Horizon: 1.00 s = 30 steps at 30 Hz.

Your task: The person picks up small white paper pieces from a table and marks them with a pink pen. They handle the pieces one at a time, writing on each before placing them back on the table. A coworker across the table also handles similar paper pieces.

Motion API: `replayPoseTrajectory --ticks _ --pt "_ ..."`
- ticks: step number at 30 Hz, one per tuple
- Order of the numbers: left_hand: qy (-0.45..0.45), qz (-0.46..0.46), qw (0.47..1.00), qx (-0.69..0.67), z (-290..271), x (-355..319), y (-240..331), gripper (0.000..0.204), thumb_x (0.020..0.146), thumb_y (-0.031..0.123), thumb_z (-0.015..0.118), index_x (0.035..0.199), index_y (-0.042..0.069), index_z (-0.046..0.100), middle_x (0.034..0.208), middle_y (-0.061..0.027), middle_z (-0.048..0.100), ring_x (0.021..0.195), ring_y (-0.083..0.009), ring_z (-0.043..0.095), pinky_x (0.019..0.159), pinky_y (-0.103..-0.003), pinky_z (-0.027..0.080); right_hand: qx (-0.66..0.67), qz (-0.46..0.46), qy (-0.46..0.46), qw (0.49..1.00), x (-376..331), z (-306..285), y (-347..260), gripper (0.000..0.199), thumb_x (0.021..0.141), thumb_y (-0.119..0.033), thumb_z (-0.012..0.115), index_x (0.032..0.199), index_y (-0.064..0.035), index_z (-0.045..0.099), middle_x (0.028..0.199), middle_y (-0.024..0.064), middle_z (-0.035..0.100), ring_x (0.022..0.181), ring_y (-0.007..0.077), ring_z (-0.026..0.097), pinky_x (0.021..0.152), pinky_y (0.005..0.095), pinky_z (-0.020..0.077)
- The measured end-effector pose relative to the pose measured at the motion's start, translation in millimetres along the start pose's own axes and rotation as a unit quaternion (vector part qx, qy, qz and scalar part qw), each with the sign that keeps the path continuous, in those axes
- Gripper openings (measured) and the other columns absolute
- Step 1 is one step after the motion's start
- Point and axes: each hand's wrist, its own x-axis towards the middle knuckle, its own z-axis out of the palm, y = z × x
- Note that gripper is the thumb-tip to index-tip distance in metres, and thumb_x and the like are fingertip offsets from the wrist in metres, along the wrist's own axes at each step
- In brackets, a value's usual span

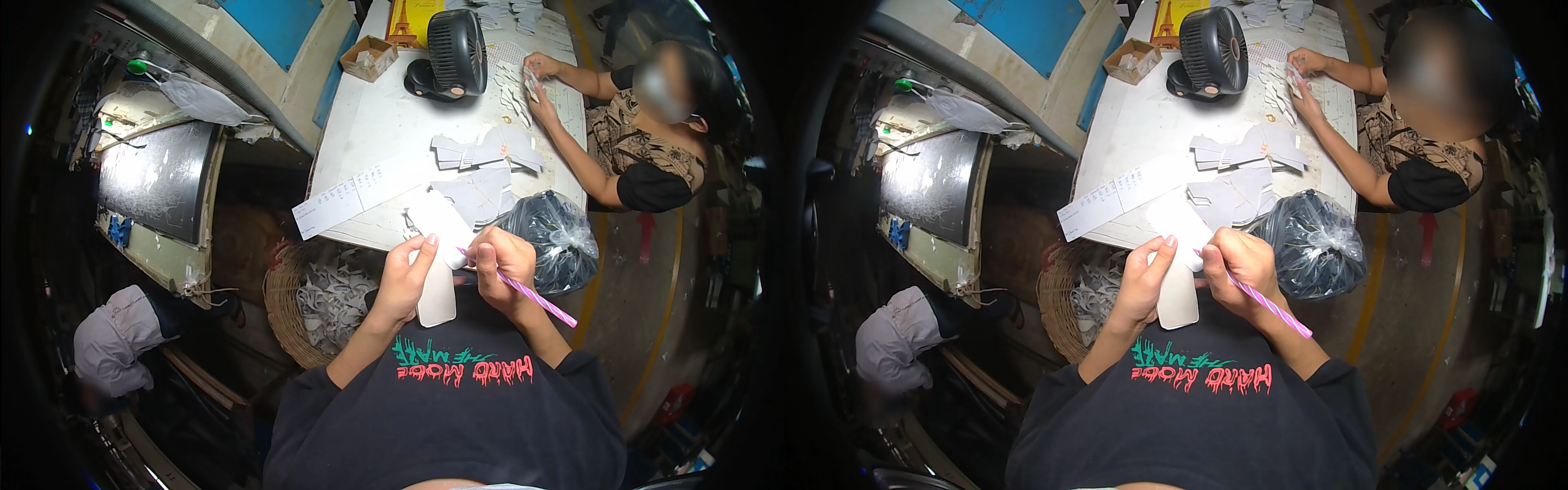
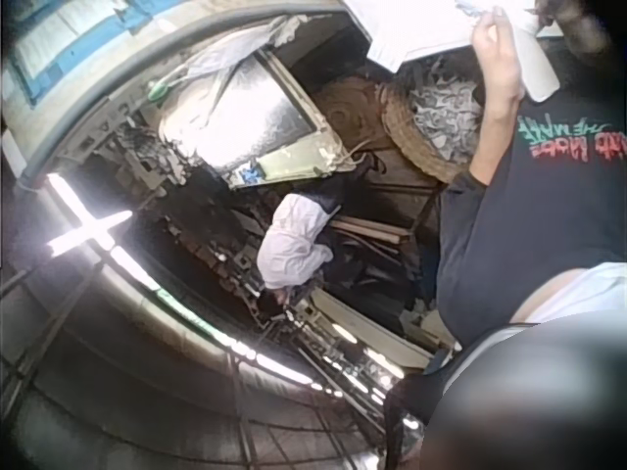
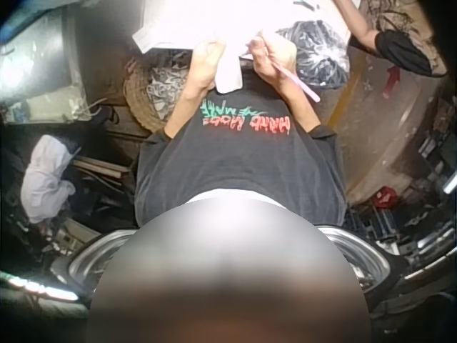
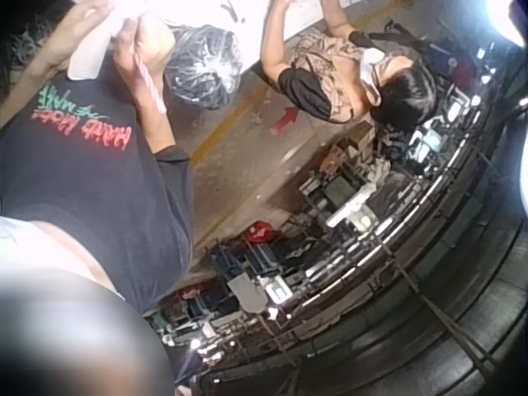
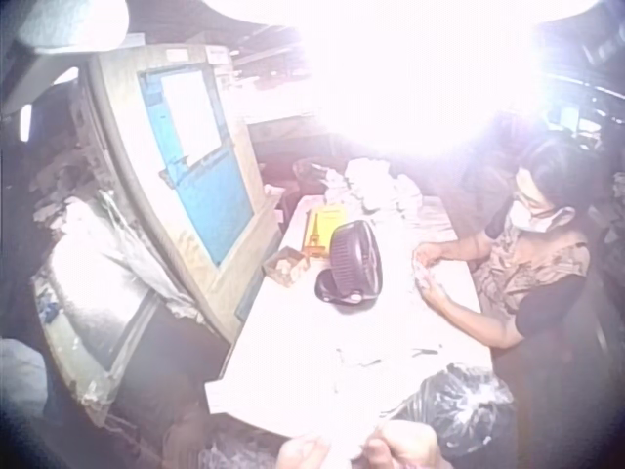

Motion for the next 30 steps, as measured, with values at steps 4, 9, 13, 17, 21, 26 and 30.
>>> replayPoseTrajectory --ticks 4,9,13,17,21,26,30 --pt "-0.011 -0.018 1.000 0.001 -5.6 1.3 -2.4 0.034 0.110 0.026 0.049 0.115 -0.006 0.062 0.104 -0.0160 0.070 0.088 -0.0205 0.073 0.074 -0.037 0.066 -0.008 0.030 0.002 1.000 -3.1 3.0 2.3 0.039 0.107 -0.021 0.051 0.076 -0.0003 0.059 0.066 0.0094 0.060 0.057 0.0200 0.061 0.055 0.0316 0.0478" --pt "-0.010 -0.022 1.000 -0.001 -6.7 1.0 -5.2 0.034 0.110 0.025 0.049 0.118 -0.006 0.061 0.107 -0.0167 0.070 0.092 -0.0216 0.073 0.076 -0.039 0.067 -0.010 0.000 0.026 1.000 -1.2 6.3 3.4 0.031 0.101 -0.008 0.061 0.073 -0.0006 0.049 0.061 0.0118 0.046 0.051 0.0277 0.048 0.051 0.0387 0.0394" --pt "-0.011 -0.020 1.000 -0.001 -4.4 2.0 -6.8 0.036 0.110 0.026 0.049 0.116 -0.007 0.061 0.105 -0.0163 0.070 0.089 -0.0205 0.073 0.074 -0.036 0.067 -0.006 0.009 0.038 0.999 -1.2 5.8 1.6 0.030 0.100 -0.007 0.060 0.073 -0.0002 0.049 0.062 0.0129 0.045 0.051 0.0286 0.048 0.051 0.0391 0.0400" --pt "-0.011 -0.019 1.000 -0.001 -4.2 2.6 -6.7 0.036 0.110 0.027 0.049 0.115 -0.007 0.061 0.103 -0.0160 0.071 0.087 -0.0201 0.073 0.072 -0.035 0.067 -0.016 0.013 0.021 1.000 -1.3 4.8 1.8 0.030 0.101 -0.007 0.060 0.073 0.0001 0.049 0.062 0.0128 0.046 0.051 0.0288 0.049 0.051 0.0392 0.0403" --pt "-0.017 -0.015 1.000 -0.001 -4.8 2.1 -6.0 0.035 0.110 0.026 0.049 0.114 -0.007 0.062 0.103 -0.0159 0.071 0.087 -0.0198 0.073 0.072 -0.035 0.067 -0.032 0.023 0.013 0.999 -2.5 5.1 2.7 0.033 0.105 -0.013 0.054 0.074 -0.0002 0.056 0.063 0.0103 0.054 0.054 0.0231 0.056 0.053 0.0352 0.0442" --pt "-0.017 -0.014 1.000 -0.016 -4.4 1.5 -6.0 0.033 0.110 0.024 0.049 0.112 -0.006 0.062 0.101 -0.0149 0.070 0.085 -0.0188 0.073 0.071 -0.035 0.067 -0.012 0.038 0.023 0.999 -2.9 8.4 1.6 0.032 0.102 -0.011 0.059 0.074 0.0000 0.051 0.062 0.0124 0.049 0.052 0.0276 0.052 0.052 0.0388 0.0422" --pt "-0.011 -0.011 1.000 -0.012 -4.3 2.6 -6.1 0.032 0.110 0.024 0.050 0.110 -0.006 0.062 0.098 -0.0137 0.070 0.082 -0.0180 0.072 0.071 -0.034 0.067 -0.009 0.012 0.014 1.000 -1.7 7.9 1.4 0.036 0.105 -0.017 0.054 0.074 -0.0005 0.054 0.064 0.0111 0.054 0.055 0.0249 0.057 0.054 0.0362 0.0448"
